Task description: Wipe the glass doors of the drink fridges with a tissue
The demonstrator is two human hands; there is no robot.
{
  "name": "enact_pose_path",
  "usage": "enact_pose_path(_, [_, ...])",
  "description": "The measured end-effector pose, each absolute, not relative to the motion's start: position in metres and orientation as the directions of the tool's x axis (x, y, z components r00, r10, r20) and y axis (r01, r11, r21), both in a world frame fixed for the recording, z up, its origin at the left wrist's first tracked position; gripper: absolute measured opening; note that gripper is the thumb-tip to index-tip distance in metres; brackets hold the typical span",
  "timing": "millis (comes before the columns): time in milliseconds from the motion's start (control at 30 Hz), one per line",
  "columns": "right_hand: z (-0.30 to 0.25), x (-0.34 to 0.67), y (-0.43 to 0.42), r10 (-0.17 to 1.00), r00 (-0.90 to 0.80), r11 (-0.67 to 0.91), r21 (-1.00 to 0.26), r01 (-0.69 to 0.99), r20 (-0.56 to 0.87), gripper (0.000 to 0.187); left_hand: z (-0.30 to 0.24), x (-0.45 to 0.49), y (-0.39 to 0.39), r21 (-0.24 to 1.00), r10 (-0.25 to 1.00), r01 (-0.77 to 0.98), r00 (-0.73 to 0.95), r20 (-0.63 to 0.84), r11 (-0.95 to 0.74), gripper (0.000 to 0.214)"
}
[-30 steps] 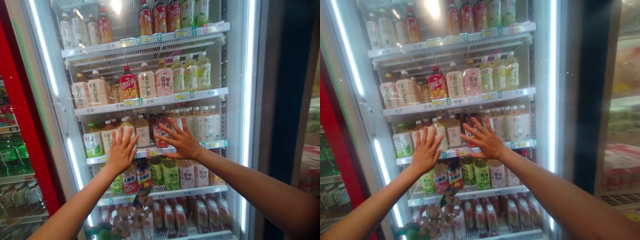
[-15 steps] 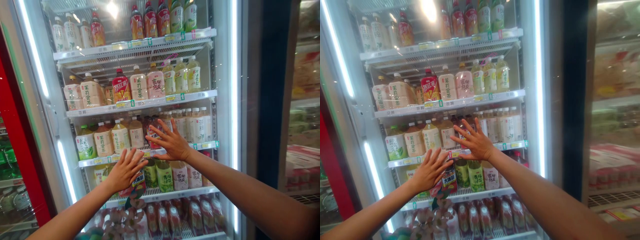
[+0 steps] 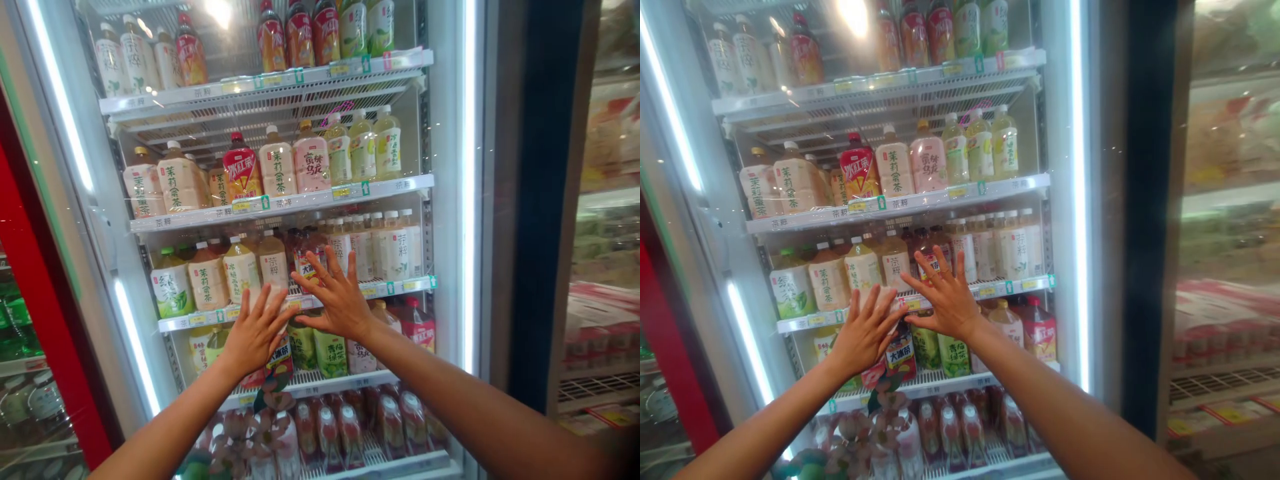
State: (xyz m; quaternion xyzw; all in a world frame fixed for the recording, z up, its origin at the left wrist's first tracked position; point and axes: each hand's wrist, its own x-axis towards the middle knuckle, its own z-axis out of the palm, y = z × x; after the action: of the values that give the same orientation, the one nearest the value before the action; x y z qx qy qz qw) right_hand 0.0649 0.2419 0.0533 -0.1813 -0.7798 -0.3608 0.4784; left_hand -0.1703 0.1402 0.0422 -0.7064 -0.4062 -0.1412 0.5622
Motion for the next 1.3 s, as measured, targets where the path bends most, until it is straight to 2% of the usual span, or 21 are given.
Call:
enact_pose_path(67, [0.039,0.053,0.236,-0.008,-0.402,0.668,0.304,0.679,0.916,0.100,0.063,-0.176,0.141,-0.585,0.373,0.811,0.539,0.755,0.014,0.077])
enact_pose_path(167, [0.030,0.043,0.233,0.014,-0.356,0.656,0.260,0.708,0.934,0.101,0.081,-0.181,0.144,-0.440,0.321,0.895,0.398,0.860,0.069,0.076])
enact_pose_path(233, [0.029,0.042,0.234,0.011,-0.352,0.656,0.259,0.709,0.936,0.101,0.062,-0.184,0.140,-0.431,0.325,0.901,0.393,0.860,0.053,0.081])
enact_pose_path(367, [0.031,0.044,0.235,0.003,-0.352,0.649,0.266,0.712,0.936,0.100,0.010,-0.199,0.127,-0.520,0.371,0.854,0.485,0.792,-0.007,0.092])
enact_pose_path(433, [0.031,0.044,0.234,0.006,-0.353,0.645,0.266,0.716,0.936,0.100,0.016,-0.209,0.125,-0.526,0.380,0.850,0.486,0.787,0.002,0.092])
enact_pose_path(600, [0.030,0.043,0.235,-0.006,-0.341,0.644,0.265,0.718,0.940,0.098,0.064,-0.220,0.133,-0.371,0.285,0.926,0.338,0.897,0.071,0.087])
enact_pose_path(733, [0.029,0.042,0.236,-0.013,-0.333,0.642,0.263,0.720,0.943,0.099,0.016,-0.220,0.124,-0.407,0.317,0.912,0.373,0.872,0.047,0.091])
enact_pose_path(833, [0.029,0.042,0.235,-0.008,-0.332,0.638,0.260,0.725,0.943,0.099,-0.009,-0.234,0.111,-0.559,0.399,0.829,0.513,0.760,-0.003,0.094])
enact_pose_path(900, [0.029,0.043,0.235,-0.005,-0.333,0.633,0.261,0.729,0.943,0.100,0.005,-0.247,0.107,-0.625,0.422,0.781,0.574,0.702,-0.022,0.092])
enact_pose_path(933, [0.029,0.043,0.235,-0.005,-0.335,0.631,0.263,0.730,0.942,0.100,0.018,-0.253,0.107,-0.618,0.416,0.786,0.565,0.713,-0.009,0.091])
enact_pose_path(1000, [0.029,0.043,0.235,-0.009,-0.339,0.628,0.270,0.730,0.941,0.101,0.039,-0.260,0.109,-0.526,0.371,0.849,0.475,0.798,0.044,0.088])
enact_pose_path(1100, [0.029,0.043,0.237,-0.022,-0.340,0.627,0.278,0.727,0.940,0.099,0.031,-0.257,0.111,-0.399,0.318,0.915,0.359,0.878,0.067,0.087])
enact_pose_path(1200, [0.028,0.042,0.237,-0.024,-0.342,0.625,0.281,0.728,0.939,0.099,-0.003,-0.248,0.108,-0.432,0.356,0.901,0.399,0.845,0.017,0.090])
enact_pose_path(1300, [0.028,0.042,0.236,-0.021,-0.339,0.628,0.277,0.727,0.941,0.099,0.001,-0.243,0.110,-0.497,0.377,0.868,0.460,0.804,0.000,0.088])
